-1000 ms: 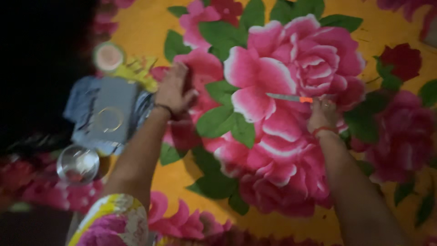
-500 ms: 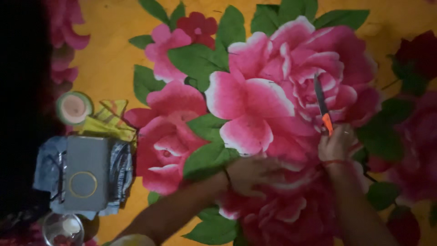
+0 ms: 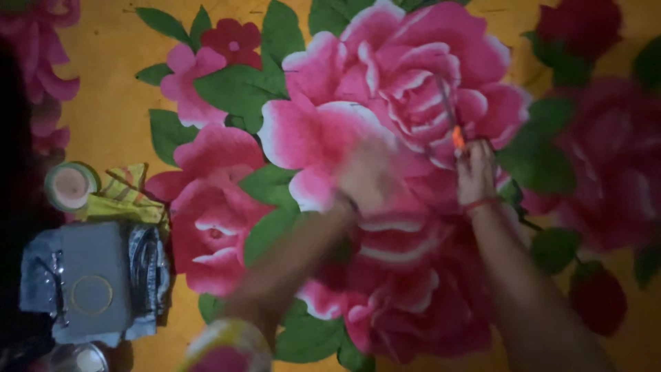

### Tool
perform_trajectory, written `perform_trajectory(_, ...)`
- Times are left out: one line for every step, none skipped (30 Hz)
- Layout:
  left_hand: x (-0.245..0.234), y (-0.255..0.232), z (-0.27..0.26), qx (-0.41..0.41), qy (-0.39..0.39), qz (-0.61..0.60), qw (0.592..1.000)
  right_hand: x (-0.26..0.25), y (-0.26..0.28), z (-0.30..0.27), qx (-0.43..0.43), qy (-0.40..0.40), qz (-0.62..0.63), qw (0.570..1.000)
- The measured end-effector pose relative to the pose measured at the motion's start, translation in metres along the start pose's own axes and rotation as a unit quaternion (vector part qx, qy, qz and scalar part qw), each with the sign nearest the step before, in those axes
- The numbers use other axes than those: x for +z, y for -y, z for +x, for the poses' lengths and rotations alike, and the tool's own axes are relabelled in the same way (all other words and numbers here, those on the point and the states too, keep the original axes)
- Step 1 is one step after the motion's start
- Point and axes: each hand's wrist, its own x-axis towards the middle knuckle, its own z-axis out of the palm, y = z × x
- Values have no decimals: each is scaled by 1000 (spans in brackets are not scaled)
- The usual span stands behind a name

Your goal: The person ties artificial flowers together with string while sitting by a floral-patterned bed, uses a knife by hand to cut the stems, and then hangs the finished bouquet above a doorway.

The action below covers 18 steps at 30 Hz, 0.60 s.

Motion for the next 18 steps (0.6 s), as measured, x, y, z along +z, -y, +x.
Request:
perform_trajectory(8,-66,-22,89,-30,-142,985,5,-19,1,21,-14,58,998)
perform_trajectory(7,-118,-57,128,-21,-124,984,8,-37,-11,88,-16,161,983)
perform_trajectory(3,-165,-93,166,-13,-106,980,10,-54,-27,163,-27,307,937)
perform_trajectory(2,-198,-111,207,-10,-91,974,6,-68,-50,236,-55,446,861)
perform_trajectory(3,-211,-119,241,-2,-151,959,0,-75,-80,270,-63,517,810)
perform_trajectory(2,-216,-134,270,10,-213,939,-8,-73,-120,306,-74,577,754)
perform_trajectory(0,-220,-150,298,21,-274,914,-19,-62,-165,330,-83,604,720)
perform_trajectory(1,-195,-141,266,147,-296,906,-46,-54,-208,138,-71,293,944)
perform_trajectory(1,-179,-144,165,23,-220,961,-77,-44,-250,-78,-36,-72,994)
perform_trajectory(-4,-154,-151,59,-96,-132,985,-96,-32,-284,19,-44,57,997)
perform_trajectory(-12,-113,-151,-49,-99,-98,989,-113,-21,-317,114,-53,185,975)
perform_trajectory(-18,-79,-143,-180,-30,14,983,-128,-9,-355,209,-61,308,926)
perform_trajectory(-34,-44,-141,-209,-51,89,972,-154,-3,-392,161,-69,245,954)
perform_trajectory(-41,-30,-136,-210,-123,164,956,-184,-4,-420,109,-78,179,975)
perform_trajectory(-35,-39,-131,-210,-95,141,963,-204,-1,-447,57,-85,111,988)
perform_trajectory(-25,-55,-119,-207,-72,119,968,-211,4,-469,187,-112,163,962)
perform_trajectory(-13,-81,-111,-203,-47,97,973,-219,10,-493,311,-138,215,915)
perform_trajectory(17,-134,-117,-215,13,-15,976,-229,17,-522,431,-161,261,848)
